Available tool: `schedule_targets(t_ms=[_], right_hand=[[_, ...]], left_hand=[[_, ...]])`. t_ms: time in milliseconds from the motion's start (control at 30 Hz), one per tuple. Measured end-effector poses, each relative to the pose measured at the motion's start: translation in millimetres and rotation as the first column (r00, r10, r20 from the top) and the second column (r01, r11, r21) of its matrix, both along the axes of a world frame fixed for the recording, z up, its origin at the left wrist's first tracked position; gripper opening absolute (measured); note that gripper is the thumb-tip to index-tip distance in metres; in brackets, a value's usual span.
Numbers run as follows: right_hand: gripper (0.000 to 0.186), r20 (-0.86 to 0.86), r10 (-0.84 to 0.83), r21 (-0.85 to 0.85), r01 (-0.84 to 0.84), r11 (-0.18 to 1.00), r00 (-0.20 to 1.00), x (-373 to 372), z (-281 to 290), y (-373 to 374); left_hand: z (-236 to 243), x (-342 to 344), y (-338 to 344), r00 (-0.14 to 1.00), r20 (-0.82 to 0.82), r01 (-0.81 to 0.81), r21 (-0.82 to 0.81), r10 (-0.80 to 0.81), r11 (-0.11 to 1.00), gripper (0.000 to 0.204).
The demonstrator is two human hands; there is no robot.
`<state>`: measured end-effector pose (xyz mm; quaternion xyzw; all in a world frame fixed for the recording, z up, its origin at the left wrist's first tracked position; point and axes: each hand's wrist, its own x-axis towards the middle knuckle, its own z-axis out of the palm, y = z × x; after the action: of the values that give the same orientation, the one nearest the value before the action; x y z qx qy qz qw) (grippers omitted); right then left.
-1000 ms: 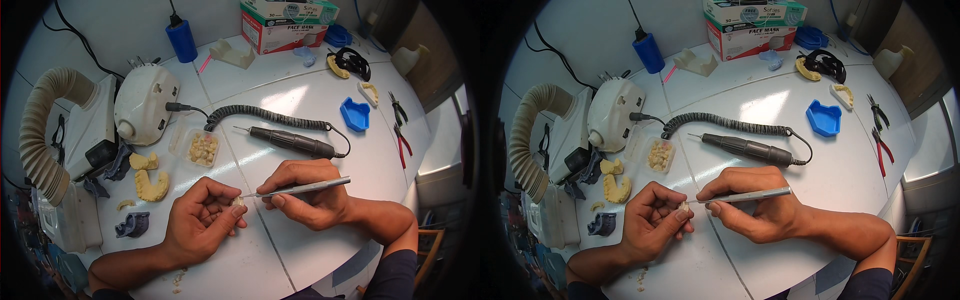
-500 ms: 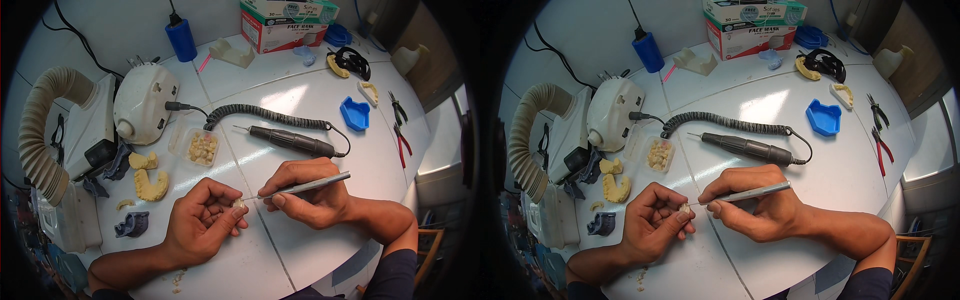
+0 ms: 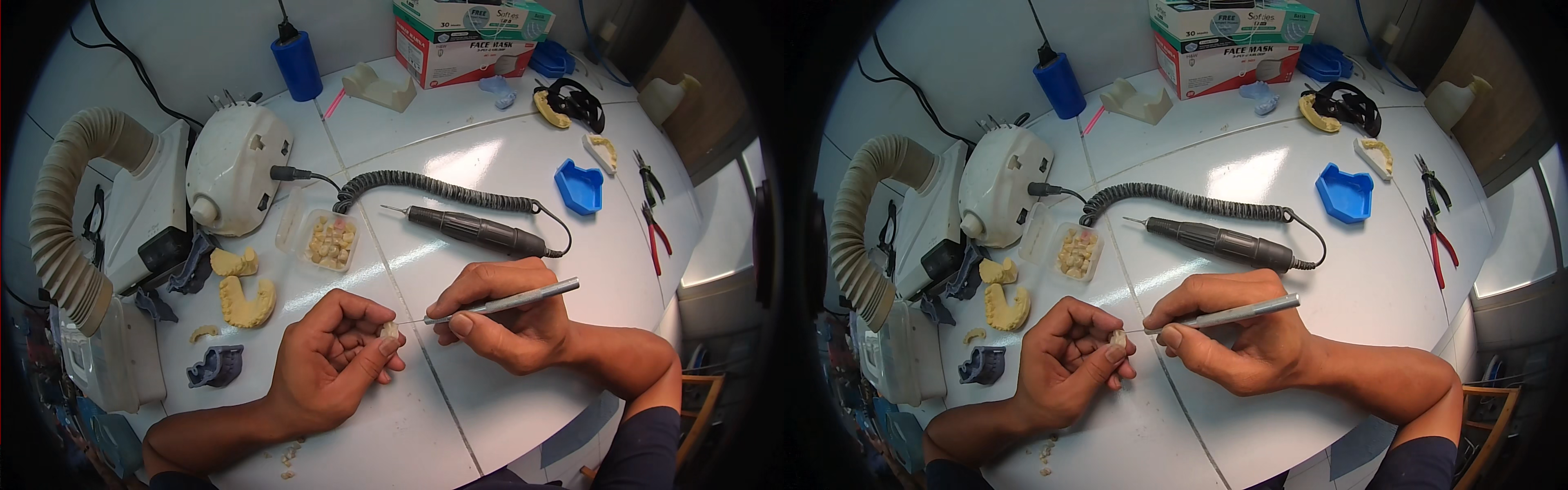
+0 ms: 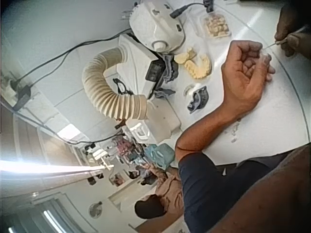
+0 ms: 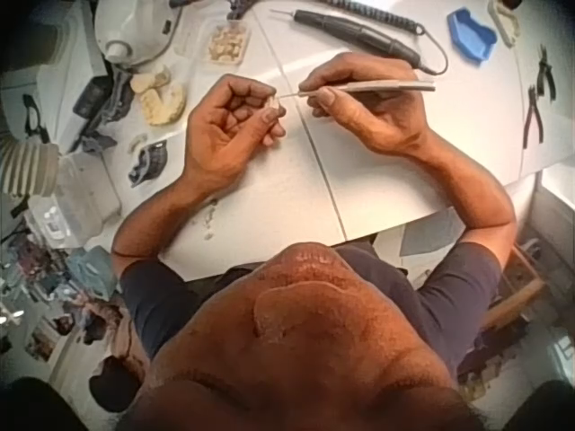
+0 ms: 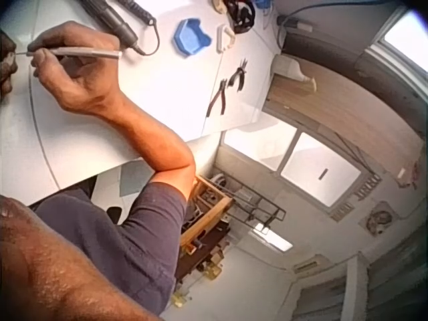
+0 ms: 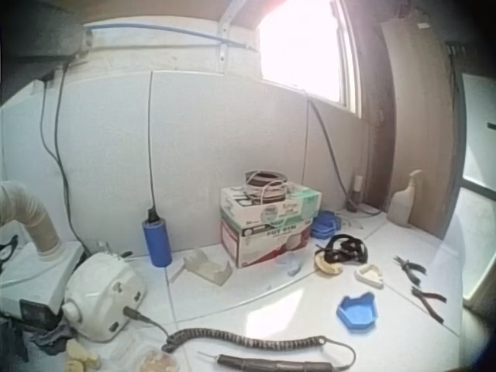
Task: The recorder uses a craft knife to carve and adjust a small dental prosthetic tooth component at a laboratory bench.
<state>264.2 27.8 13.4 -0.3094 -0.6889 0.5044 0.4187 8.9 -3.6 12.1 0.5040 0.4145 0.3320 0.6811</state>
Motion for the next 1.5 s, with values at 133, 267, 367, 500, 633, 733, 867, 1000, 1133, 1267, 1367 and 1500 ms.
schedule_targets(t_ms=[133,267,367,500,633,733,867,1000,1133,1267,1367,1500], right_hand=[[0.016,0.032,0.020,0.040,-0.022,0.999,0.999,-0.1,1.2,1.4],[0.016,0.037,0.012,0.053,-0.014,0.999,0.999,-0.6,-0.1,1.2],[0.016,0.038,0.039,0.039,-0.040,0.998,0.999,-0.1,0.9,0.9],[0.016,0.023,0.023,0.026,-0.024,0.999,0.999,-1.2,0.9,0.5],[0.015,0.031,0.026,0.054,-0.028,0.998,0.999,-1.1,-1.3,0.9],[0.015,0.083,0.031,0.134,-0.042,0.990,0.996,-1.5,-0.7,1.5],[0.016,0.066,0.040,0.129,-0.048,0.991,0.997,-2.2,-1.5,2.2],[0.018,0.058,0.043,0.178,-0.053,0.983,0.997,-3.1,-2.8,3.5],[0.021,0.046,0.063,0.220,-0.071,0.973,0.997,-3.2,-1.6,5.4],[0.021,0.054,0.053,0.237,-0.065,0.969,0.997,-3.6,-0.7,5.4],[0.019,0.069,0.052,0.226,-0.067,0.972,0.996,-3.3,-0.5,4.1],[0.016,0.100,0.050,0.113,-0.061,0.992,0.994,-0.8,0.7,1.3]], left_hand=[[1.8,0.1,0.1,1.000,-0.021,0.003,-0.012,-0.003,1.000,0.025],[1.5,-0.1,0.0,1.000,-0.016,0.007,-0.008,-0.007,1.000,0.025],[1.0,-0.3,-0.1,1.000,-0.012,0.007,-0.010,-0.007,1.000,0.024],[2.9,0.1,-0.3,1.000,-0.018,0.006,-0.015,-0.006,1.000,0.024],[1.6,0.8,-0.6,1.000,-0.013,-0.003,-0.005,0.003,1.000,0.024],[1.1,0.1,-0.8,1.000,-0.024,0.007,0.007,-0.007,1.000,0.024],[1.1,0.0,-0.9,0.999,-0.037,0.013,0.026,-0.012,1.000,0.024],[1.6,-0.7,0.3,1.000,-0.022,0.012,0.021,-0.012,1.000,0.022],[3.6,-0.3,0.8,1.000,-0.016,0.005,0.015,-0.005,1.000,0.022],[2.7,-0.2,1.5,1.000,-0.021,0.015,0.024,-0.014,1.000,0.022],[0.8,-0.6,0.9,1.000,-0.023,0.019,0.035,-0.018,0.999,0.023],[-1.9,-0.8,0.1,1.000,-0.002,0.016,0.056,-0.016,0.998,0.023]])
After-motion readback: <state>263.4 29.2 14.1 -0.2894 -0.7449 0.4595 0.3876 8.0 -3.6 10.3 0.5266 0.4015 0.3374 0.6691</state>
